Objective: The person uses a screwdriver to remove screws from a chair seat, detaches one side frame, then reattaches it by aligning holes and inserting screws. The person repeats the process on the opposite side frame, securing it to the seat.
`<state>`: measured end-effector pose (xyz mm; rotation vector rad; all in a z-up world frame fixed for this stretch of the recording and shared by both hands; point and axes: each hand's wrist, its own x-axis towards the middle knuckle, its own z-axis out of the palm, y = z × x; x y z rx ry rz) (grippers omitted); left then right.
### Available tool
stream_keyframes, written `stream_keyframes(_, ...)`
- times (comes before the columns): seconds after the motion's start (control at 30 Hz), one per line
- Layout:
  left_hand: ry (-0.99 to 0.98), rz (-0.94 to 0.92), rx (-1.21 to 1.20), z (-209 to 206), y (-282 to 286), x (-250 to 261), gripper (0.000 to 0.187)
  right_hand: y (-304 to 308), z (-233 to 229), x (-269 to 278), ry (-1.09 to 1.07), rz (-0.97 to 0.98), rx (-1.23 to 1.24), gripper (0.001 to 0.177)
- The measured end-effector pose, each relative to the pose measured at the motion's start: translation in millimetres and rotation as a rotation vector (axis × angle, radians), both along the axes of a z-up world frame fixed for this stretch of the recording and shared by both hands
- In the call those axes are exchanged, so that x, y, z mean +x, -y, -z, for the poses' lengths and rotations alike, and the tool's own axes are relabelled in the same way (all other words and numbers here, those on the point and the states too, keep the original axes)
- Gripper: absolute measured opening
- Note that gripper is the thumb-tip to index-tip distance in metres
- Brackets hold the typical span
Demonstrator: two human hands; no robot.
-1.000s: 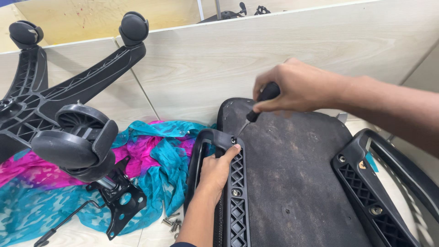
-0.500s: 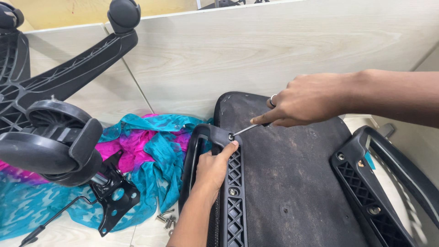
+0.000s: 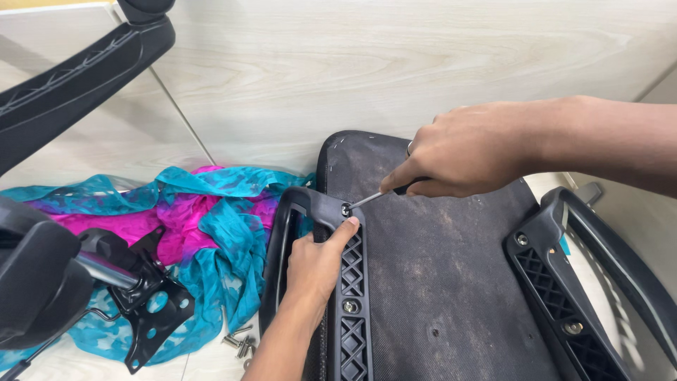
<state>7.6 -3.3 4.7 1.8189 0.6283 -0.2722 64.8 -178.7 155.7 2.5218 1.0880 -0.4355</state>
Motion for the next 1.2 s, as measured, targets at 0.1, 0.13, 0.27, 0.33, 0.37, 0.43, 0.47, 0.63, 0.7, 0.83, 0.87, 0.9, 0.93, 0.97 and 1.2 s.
stream_keyframes(0.1, 0.036, 0.003, 0.089, 9.0, -0.5, 5.0, 0.097, -5.7, -7.8, -1.4, -0.087, 0.140, -0.094, 0.040)
stream_keyframes(0.13, 0.023, 0.012, 0.091, 11.9, -0.6, 6.4, 0.096, -7.0, -9.5, -2.2, -0.097, 0.200, -0.133, 0.040)
stream_keyframes(0.27, 0.003, 0.019, 0.119, 20.9, -1.1, 11.1, 0.104, -7.0, -3.8, -6.2, -0.146, 0.255, -0.006, 0.040)
stream_keyframes(0.33, 0.005, 0.015, 0.124, 22.9, -0.8, 12.0, 0.109, -4.7, 1.3, -5.0, -0.179, 0.304, 0.097, 0.039)
stream_keyframes(0.37, 0.005, 0.015, 0.117, 23.2, -0.5, 11.7, 0.109, -4.1, 5.3, -5.3, -0.198, 0.386, 0.100, 0.038)
stream_keyframes(0.43, 0.017, 0.011, 0.123, 20.8, 0.2, 10.8, 0.108, -2.0, 10.1, -7.1, -0.210, 0.446, 0.137, 0.037)
stream_keyframes(0.47, 0.029, 0.005, 0.137, 18.7, 0.4, 10.5, 0.107, -2.3, 12.0, -8.2, -0.204, 0.423, 0.172, 0.038)
stream_keyframes(0.63, 0.007, 0.011, 0.012, 2.4, -1.9, 0.4, 0.070, -12.2, 7.8, -16.7, -0.218, 0.393, 0.162, 0.042)
stream_keyframes(0.7, 0.033, 0.016, -0.024, -2.0, -1.6, -3.5, 0.062, -14.4, 2.1, -22.1, -0.225, 0.492, 0.020, 0.050)
stream_keyframes(0.83, 0.087, 0.017, -0.073, -2.8, -0.9, -5.7, 0.060, -7.2, -3.6, -30.3, -0.211, 0.443, 0.080, 0.050)
stream_keyframes(0.87, 0.099, 0.015, -0.091, -1.9, -1.0, -6.1, 0.060, -5.9, -3.9, -30.9, -0.180, 0.403, 0.118, 0.044)
stream_keyframes(0.9, 0.110, 0.013, -0.109, -1.1, -1.3, -6.2, 0.059, -4.7, -3.9, -31.0, -0.150, 0.363, 0.155, 0.038)
stream_keyframes(0.93, 0.106, 0.013, -0.113, -0.5, -1.4, -6.3, 0.059, -4.1, -3.1, -30.5, -0.099, 0.338, 0.117, 0.034)
stream_keyframes(0.97, 0.102, 0.013, -0.116, 0.1, -1.1, -6.2, 0.059, -4.1, -1.5, -29.2, -0.049, 0.312, 0.080, 0.031)
stream_keyframes(1.2, 0.101, 0.009, -0.141, 4.7, -2.4, -7.2, 0.064, 9.8, 15.4, -15.1, 0.449, -0.179, -0.047, 0.040)
